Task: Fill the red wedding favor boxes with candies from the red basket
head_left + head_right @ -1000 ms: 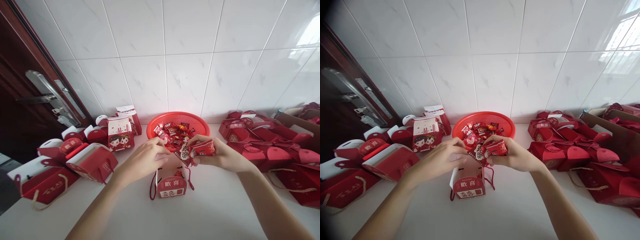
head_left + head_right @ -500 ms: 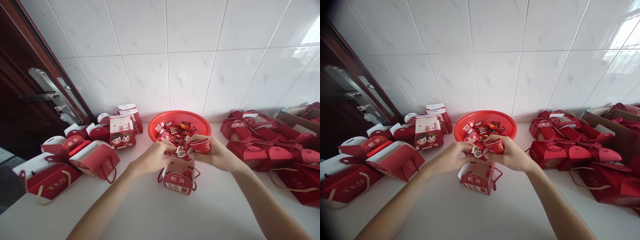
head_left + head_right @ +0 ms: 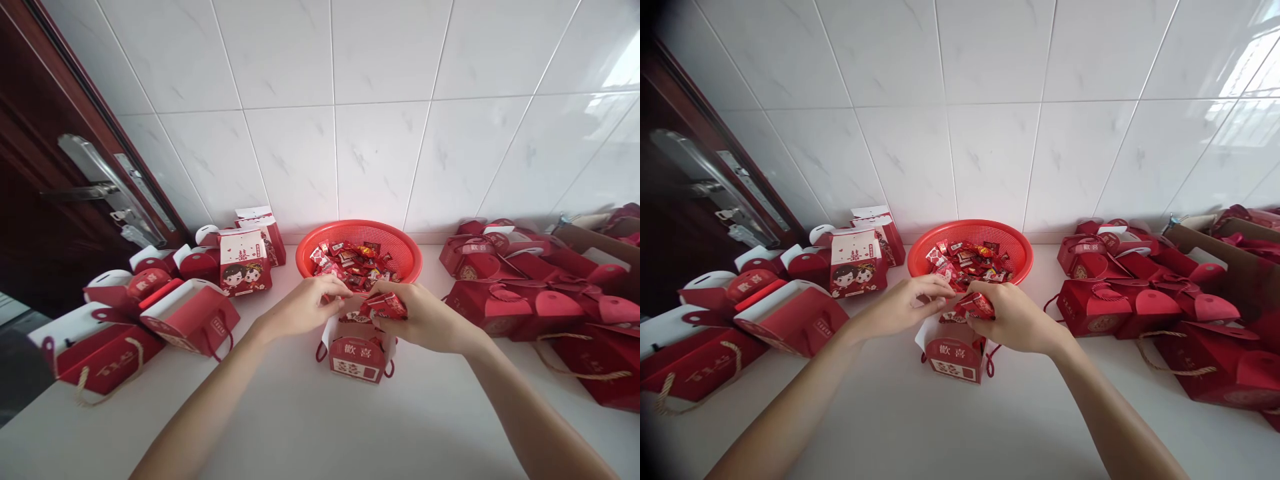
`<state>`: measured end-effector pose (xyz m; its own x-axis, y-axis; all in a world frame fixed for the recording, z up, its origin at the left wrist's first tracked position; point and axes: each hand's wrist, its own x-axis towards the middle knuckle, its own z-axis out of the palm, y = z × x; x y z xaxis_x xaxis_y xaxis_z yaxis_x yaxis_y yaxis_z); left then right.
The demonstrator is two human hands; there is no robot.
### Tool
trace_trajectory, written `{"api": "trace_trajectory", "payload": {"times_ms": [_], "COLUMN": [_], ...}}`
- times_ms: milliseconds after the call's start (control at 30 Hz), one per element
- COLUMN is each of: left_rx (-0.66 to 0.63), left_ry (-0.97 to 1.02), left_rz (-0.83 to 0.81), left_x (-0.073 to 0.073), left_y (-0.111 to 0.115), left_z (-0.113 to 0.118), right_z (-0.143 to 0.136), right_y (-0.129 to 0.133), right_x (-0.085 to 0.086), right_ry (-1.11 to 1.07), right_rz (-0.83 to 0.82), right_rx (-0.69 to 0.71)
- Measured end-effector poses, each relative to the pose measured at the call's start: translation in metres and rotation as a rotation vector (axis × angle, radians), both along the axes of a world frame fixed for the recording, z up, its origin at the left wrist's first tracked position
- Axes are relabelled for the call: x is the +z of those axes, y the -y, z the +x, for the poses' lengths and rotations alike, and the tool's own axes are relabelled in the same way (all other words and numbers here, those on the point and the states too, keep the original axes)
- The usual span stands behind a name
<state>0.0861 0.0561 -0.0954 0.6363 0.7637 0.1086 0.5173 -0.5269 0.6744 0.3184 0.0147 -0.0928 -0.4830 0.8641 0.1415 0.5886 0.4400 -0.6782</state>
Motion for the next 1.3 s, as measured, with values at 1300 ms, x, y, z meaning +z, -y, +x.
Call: {"api": "trace_trajectory", "payload": {"times_ms": [1300], "left_rx": [-0.105], "left_ry": [-0.338], "left_rz": [-0.058], "left_x": [0.009], "left_y": [0.03], "left_z": [-0.013], "right_z": [-0.014], "right_y": [0.014], "right_x": [0.0], "right_ry": [-0.485], "right_rz": [-0.031], "right_rx": [-0.017]}}
